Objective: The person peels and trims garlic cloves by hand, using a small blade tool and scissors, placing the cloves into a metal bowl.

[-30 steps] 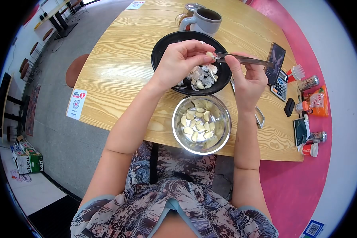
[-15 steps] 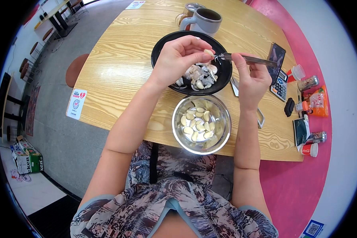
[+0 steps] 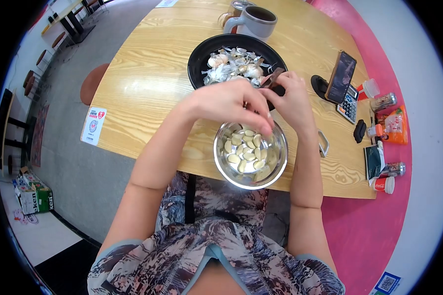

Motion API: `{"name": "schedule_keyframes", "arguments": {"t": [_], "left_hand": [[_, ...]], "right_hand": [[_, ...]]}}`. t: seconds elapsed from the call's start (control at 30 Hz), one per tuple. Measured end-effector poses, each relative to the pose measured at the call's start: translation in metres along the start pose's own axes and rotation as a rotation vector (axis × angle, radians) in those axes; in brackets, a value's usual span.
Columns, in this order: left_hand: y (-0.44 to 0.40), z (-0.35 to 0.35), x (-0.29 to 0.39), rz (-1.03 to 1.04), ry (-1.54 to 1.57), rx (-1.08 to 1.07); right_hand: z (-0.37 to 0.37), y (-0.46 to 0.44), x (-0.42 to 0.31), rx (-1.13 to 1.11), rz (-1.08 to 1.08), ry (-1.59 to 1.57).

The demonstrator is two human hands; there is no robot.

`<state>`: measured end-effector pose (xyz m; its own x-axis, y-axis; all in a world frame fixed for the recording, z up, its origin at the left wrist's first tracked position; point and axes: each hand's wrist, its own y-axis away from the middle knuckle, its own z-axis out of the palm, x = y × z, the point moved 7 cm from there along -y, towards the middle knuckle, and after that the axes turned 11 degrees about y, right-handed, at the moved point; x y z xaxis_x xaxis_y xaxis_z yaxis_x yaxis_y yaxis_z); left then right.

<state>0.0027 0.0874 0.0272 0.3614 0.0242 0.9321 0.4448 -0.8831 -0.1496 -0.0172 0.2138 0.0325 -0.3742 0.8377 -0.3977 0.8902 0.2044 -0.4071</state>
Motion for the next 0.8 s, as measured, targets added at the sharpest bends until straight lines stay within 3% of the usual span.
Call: {"name": "schedule_keyframes", "arguments": {"t": [0.07,0.1,0.13,0.2,0.33,0.4,0.5,0.63,0.7,0.8], "left_hand": [[0.003,-0.020,0.000,0.159,0.240,0.151],[0.005,-0.032,0.000,0.030,0.256,0.273],[0.009,-0.043,0.005,0.000,0.208,0.380],[0.014,-0.064,-0.010,0.035,0.089,0.647],[0.015,-0.075,-0.023,0.015,-0.144,0.775],[0.006,-0.070,-0.017,-0.002,-0.316,0.764],[-0.017,-0.054,-0.007,-0.072,-0.565,0.587],[-0.032,-0.042,0.000,-0.051,-0.654,0.403],[-0.032,-0.030,-0.009,-0.175,-0.681,0.157],[-0.028,-0.024,-0.016,-0.247,-0.729,0.041]], "right_hand": [[0.004,0.001,0.003,0.083,-0.074,0.097],[-0.002,-0.005,0.003,0.126,-0.078,0.003],[-0.005,-0.006,0.002,0.125,-0.079,0.003],[-0.027,-0.003,0.004,0.352,0.005,-0.136],[-0.016,-0.005,0.020,0.214,0.084,-0.147],[-0.020,-0.004,0.023,0.239,0.103,-0.172],[-0.021,-0.005,0.031,0.267,0.119,-0.203],[-0.018,-0.005,0.038,0.279,0.126,-0.211],[-0.018,-0.004,0.038,0.284,0.131,-0.204],[-0.022,-0.003,0.035,0.288,0.133,-0.200]]}}
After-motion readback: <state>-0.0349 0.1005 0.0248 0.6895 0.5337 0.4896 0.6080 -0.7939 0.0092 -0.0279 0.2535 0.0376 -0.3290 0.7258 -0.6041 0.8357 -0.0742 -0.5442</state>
